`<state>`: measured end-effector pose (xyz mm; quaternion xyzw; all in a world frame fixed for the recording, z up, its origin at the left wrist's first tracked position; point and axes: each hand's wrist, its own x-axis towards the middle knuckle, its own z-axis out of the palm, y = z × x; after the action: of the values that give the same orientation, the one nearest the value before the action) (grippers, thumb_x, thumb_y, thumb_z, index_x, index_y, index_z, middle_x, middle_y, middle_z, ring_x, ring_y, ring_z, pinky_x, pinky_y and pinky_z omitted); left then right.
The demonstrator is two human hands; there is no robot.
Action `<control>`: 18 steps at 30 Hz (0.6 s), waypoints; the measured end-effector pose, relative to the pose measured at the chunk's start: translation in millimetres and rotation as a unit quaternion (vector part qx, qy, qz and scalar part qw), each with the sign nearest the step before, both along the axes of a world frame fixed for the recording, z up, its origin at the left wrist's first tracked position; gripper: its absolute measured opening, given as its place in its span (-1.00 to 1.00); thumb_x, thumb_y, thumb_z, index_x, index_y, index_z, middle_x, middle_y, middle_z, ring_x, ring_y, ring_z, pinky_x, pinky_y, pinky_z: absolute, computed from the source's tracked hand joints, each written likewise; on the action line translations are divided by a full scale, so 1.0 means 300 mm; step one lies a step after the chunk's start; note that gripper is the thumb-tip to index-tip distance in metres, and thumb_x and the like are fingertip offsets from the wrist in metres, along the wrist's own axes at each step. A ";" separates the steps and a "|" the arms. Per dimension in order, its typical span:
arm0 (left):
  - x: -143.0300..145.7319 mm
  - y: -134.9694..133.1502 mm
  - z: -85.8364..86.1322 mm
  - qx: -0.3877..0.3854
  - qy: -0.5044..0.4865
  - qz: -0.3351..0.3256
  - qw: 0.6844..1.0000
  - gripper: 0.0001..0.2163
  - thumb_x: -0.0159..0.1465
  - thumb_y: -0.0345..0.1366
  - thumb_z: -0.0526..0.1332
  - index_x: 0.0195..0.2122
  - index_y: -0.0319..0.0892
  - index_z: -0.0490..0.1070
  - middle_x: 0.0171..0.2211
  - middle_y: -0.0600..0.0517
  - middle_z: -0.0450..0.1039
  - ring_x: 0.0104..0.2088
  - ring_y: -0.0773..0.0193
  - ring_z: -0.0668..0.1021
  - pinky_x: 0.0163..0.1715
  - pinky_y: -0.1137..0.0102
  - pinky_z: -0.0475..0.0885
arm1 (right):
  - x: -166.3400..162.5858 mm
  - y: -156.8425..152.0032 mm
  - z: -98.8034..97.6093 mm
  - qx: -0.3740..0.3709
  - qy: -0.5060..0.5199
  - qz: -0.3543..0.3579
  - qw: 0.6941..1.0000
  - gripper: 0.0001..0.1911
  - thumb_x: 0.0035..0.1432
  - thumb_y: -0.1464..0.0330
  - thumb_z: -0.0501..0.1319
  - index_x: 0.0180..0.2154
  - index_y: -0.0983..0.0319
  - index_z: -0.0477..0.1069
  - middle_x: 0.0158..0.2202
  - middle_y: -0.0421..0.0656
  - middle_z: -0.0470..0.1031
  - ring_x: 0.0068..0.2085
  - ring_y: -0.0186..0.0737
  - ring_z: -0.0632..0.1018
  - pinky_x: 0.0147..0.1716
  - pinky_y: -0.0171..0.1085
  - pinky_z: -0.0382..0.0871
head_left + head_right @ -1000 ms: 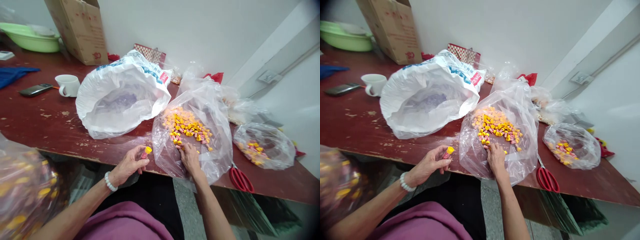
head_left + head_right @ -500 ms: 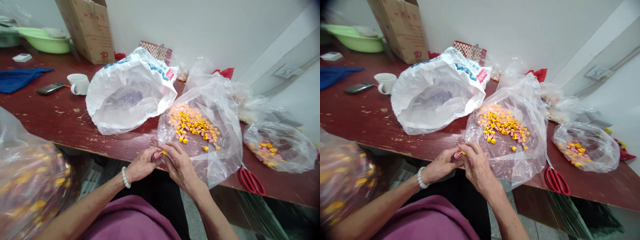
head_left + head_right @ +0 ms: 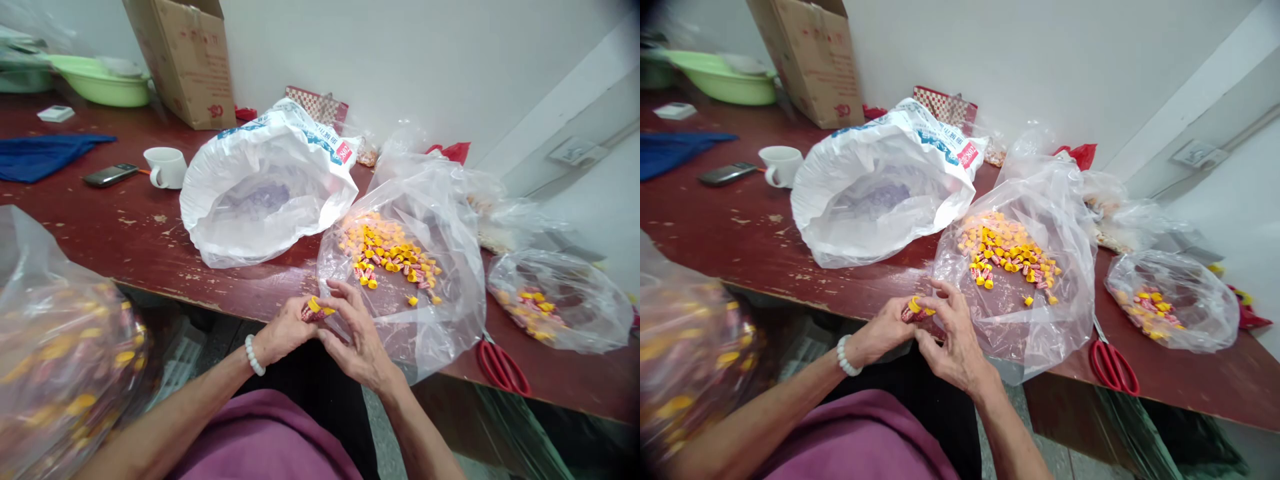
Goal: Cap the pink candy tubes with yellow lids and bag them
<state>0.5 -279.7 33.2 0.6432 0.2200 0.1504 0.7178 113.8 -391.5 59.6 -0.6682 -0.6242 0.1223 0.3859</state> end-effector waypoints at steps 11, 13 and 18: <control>-0.010 -0.026 -0.002 -0.291 -0.057 -0.018 0.955 -0.78 -0.02 -0.42 0.34 -0.34 -0.29 0.37 -0.46 0.07 0.37 -0.44 0.41 0.43 -0.39 0.49 0.33 | -0.069 0.050 -0.130 0.087 -0.094 -0.065 0.990 -0.24 -0.13 0.30 0.38 0.11 0.22 0.16 -0.03 0.01 0.42 -0.02 -0.02 0.44 -0.05 -0.07 0.34; -0.025 -0.034 0.004 -0.284 -0.053 -0.014 0.957 -0.81 -0.01 -0.42 0.33 -0.37 -0.29 0.37 -0.46 0.07 0.37 -0.45 0.41 0.42 -0.40 0.50 0.32 | -0.090 0.062 -0.115 0.086 -0.083 -0.058 0.991 -0.28 -0.15 0.29 0.38 0.08 0.20 0.20 -0.06 -0.01 0.44 -0.05 -0.02 0.46 -0.07 -0.07 0.34; -0.191 0.014 0.097 -0.136 -0.010 0.121 0.983 -0.74 0.09 -0.29 0.29 -0.18 -0.18 0.38 -0.50 0.12 0.34 -0.49 0.38 0.44 -0.46 0.45 0.37 | -0.099 0.089 -0.040 0.078 -0.060 0.057 0.993 0.01 -0.13 0.08 0.38 0.24 0.24 -0.05 0.19 0.09 0.19 0.18 0.01 0.28 0.11 -0.02 0.22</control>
<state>-56.9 -275.5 62.4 0.5063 0.3070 0.2114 0.7776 84.1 -364.9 47.7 -0.6055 -0.6910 0.0541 0.3912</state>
